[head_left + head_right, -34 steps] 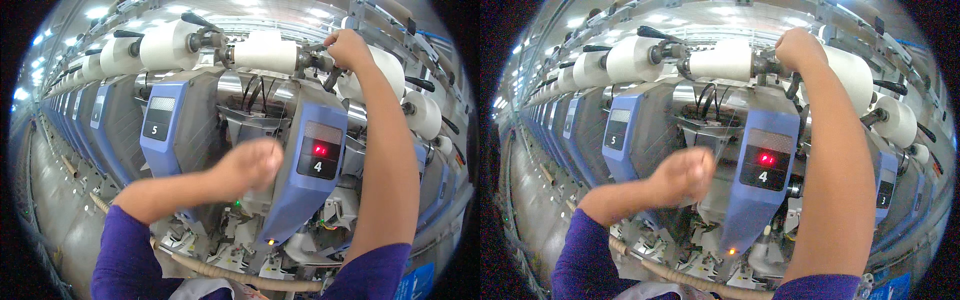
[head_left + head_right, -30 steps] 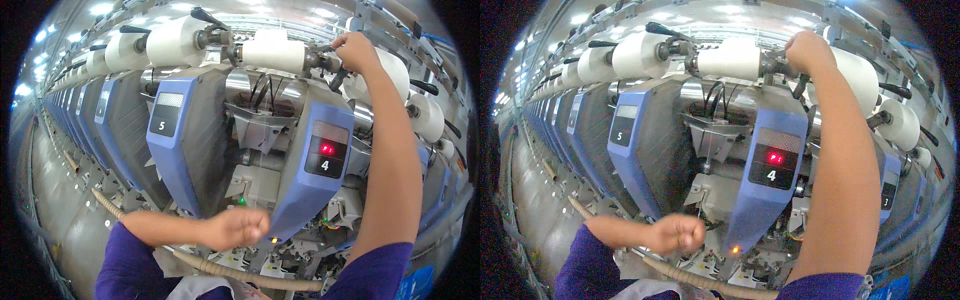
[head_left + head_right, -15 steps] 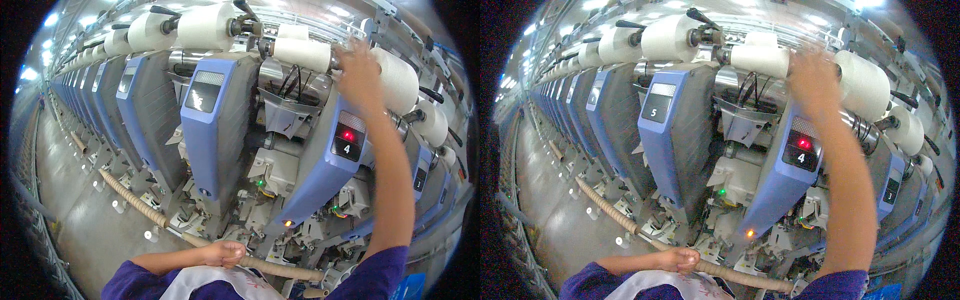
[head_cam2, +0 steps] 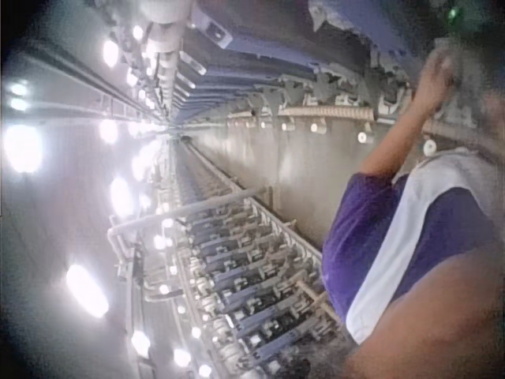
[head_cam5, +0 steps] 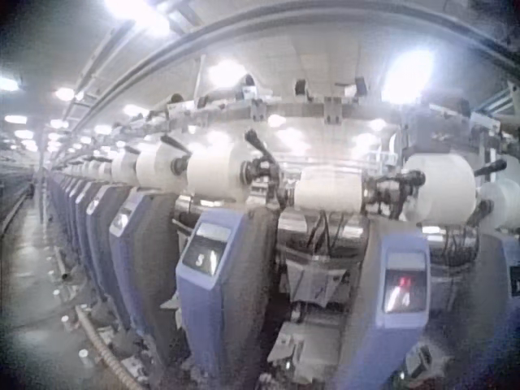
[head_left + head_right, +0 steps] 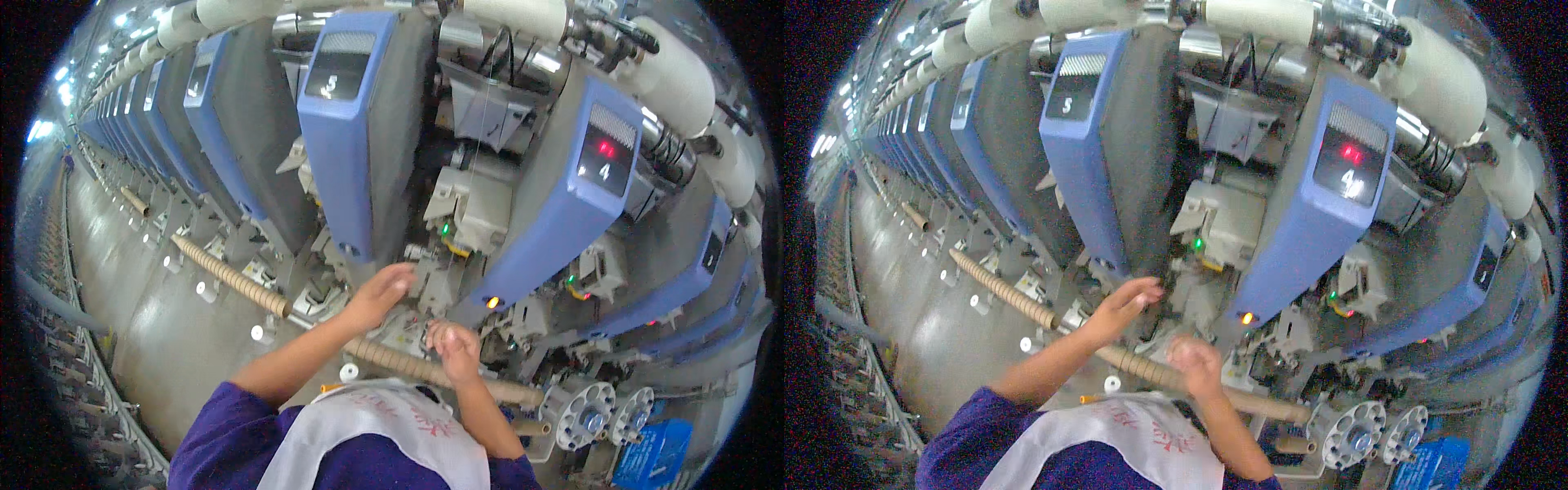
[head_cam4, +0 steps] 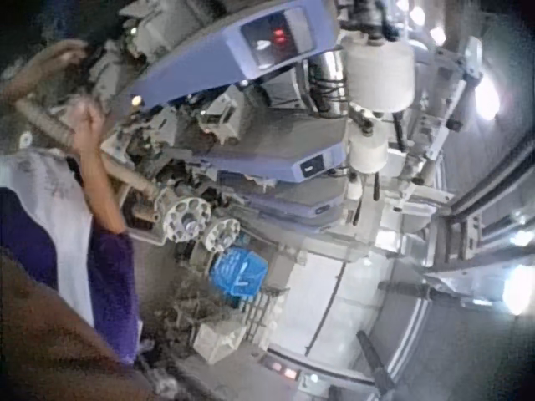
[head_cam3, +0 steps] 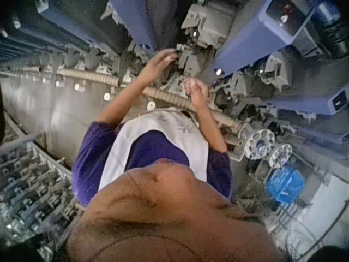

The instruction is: The person walks between rows of textile machines, removes empty spools, and installs new spools onto the machines. They also collect used spools from baskets and place them on rotating racks.

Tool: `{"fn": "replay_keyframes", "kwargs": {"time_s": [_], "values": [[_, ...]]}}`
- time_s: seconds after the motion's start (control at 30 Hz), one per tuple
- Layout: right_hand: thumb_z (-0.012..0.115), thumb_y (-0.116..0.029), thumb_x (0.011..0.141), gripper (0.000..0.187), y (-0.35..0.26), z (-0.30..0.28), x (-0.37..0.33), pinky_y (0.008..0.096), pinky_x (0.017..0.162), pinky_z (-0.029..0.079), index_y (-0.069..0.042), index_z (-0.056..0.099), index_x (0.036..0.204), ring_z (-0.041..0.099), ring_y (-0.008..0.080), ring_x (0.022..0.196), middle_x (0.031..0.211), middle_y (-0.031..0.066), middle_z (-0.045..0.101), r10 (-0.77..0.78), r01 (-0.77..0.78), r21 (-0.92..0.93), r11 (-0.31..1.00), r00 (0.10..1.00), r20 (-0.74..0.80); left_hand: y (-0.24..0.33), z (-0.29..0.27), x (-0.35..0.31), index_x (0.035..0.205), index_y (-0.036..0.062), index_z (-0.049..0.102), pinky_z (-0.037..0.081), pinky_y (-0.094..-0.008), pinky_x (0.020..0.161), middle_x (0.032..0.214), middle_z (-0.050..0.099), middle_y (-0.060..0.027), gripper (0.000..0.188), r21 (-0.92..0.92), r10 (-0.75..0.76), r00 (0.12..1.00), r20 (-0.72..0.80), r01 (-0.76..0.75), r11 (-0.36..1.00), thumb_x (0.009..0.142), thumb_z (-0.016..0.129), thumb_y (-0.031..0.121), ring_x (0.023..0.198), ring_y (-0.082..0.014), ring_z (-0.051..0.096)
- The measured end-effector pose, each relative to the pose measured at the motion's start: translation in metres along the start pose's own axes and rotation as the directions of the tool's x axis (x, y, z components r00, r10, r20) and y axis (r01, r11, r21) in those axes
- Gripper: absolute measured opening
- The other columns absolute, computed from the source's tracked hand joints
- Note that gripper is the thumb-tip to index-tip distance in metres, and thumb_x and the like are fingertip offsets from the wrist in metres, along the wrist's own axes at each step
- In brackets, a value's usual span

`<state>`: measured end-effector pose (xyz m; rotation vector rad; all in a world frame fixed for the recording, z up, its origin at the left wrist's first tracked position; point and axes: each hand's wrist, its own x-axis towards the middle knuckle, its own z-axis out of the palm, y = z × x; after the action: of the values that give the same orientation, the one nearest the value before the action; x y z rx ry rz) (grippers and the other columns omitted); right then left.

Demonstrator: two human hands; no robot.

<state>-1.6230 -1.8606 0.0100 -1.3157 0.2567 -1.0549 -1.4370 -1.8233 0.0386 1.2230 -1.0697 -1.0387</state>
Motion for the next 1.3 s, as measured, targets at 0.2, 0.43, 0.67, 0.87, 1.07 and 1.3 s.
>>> {"fn": "replay_keyframes", "kwargs": {"time_s": [0.2, 0.43, 0.67, 0.87, 1.07, 1.3], "values": [[0.046, -0.029, 0.094, 0.035, 0.04, -0.042, -0.037, 0.0341, 0.065, 0.04, -0.01, 0.041, 0.064, 0.044, 0.016, 0.061, 0.059, 0.0003, 0.04, 0.401, -0.237, 0.605, 0.76, 0.904, -0.15, -0.019, 0.03, 0.02, 0.081, 0.009, 0.051, 0.039, -0.0284, 0.058, 0.063, 0.047, -0.0005, 0.03, -0.741, -0.145, 0.942, 0.302, 0.327, 0.586, 0.093, 0.046, 0.035, 0.057, -0.0132, 0.045], [0.048, -0.028, 0.095, 0.036, 0.019, -0.046, -0.008, 0.0285, 0.081, 0.043, 0.002, 0.056, 0.113, 0.058, 0.0173, 0.092, 0.102, 0.0105, 0.064, 0.321, -0.401, -0.271, 0.875, 0.9, -0.294, -0.053, 0.03, -0.014, 0.062, 0.0167, 0.036, 0.025, -0.0241, 0.045, 0.054, 0.03, 0.0066, 0.035, -0.572, -0.491, 0.793, 0.361, 0.604, 0.555, 0.089, 0.054, 0.028, 0.046, -0.0075, 0.029], [0.049, -0.025, 0.095, 0.03, 0.014, 0.0, 0.036, 0.0283, 0.065, 0.046, 0.003, 0.06, 0.093, 0.057, 0.0153, 0.069, 0.068, 0.0058, 0.058, 0.307, -0.337, -0.141, 0.931, 0.931, -0.199, -0.077, 0.022, -0.023, 0.068, 0.0115, 0.054, 0.033, -0.0275, 0.047, 0.059, 0.044, 0.0049, 0.011, -0.068, -0.473, 0.881, -0.024, 0.47, 0.88, 0.077, 0.057, 0.016, 0.051, -0.0086, 0.04], [0.052, -0.026, 0.093, 0.03, 0.048, -0.047, 0.021, 0.0267, 0.061, 0.046, 0.001, 0.063, 0.09, 0.056, 0.012, 0.062, 0.066, 0.0035, 0.06, 0.274, -0.322, -0.168, 0.932, 0.927, -0.258, -0.151, -0.078, -0.075, 0.07, 0.0084, 0.063, 0.049, -0.0398, 0.062, 0.078, 0.065, -0.0119, 0.023, 0.831, -0.14, 0.947, -0.289, 0.32, 0.455, 0.071, 0.064, 0.031, 0.069, -0.0312, 0.061], [0.055, -0.023, 0.09, 0.031, 0.077, -0.11, -0.025, 0.0273, 0.067, 0.048, 0.005, 0.061, 0.098, 0.061, 0.0143, 0.068, 0.073, 0.0071, 0.064, 0.375, -0.485, -0.669, 0.563, 0.871, -0.316, -0.253, -0.211, -0.229, 0.119, 0.0087, 0.054, 0.044, -0.0407, 0.09, 0.12, 0.054, -0.0152, 0.055, 0.709, -0.449, 0.615, -0.648, 0.703, -0.06, 0.076, 0.063, 0.042, 0.11, -0.0315, 0.052], [0.059, -0.039, 0.083, 0.038, 0.019, -0.116, 0.023, 0.0375, 0.056, 0.048, -0.002, 0.066, 0.074, 0.06, 0.0326, 0.059, 0.063, 0.0149, 0.062, 0.157, -0.489, -0.871, -0.049, 0.857, -0.491, -0.272, -0.236, -0.275, 0.098, 0.0146, 0.067, 0.05, -0.0378, 0.079, 0.094, 0.066, -0.0137, 0.027, 0.629, -0.463, 0.613, -0.641, 0.764, 0.141, 0.075, 0.054, 0.015, 0.088, -0.0308, 0.063]]}}
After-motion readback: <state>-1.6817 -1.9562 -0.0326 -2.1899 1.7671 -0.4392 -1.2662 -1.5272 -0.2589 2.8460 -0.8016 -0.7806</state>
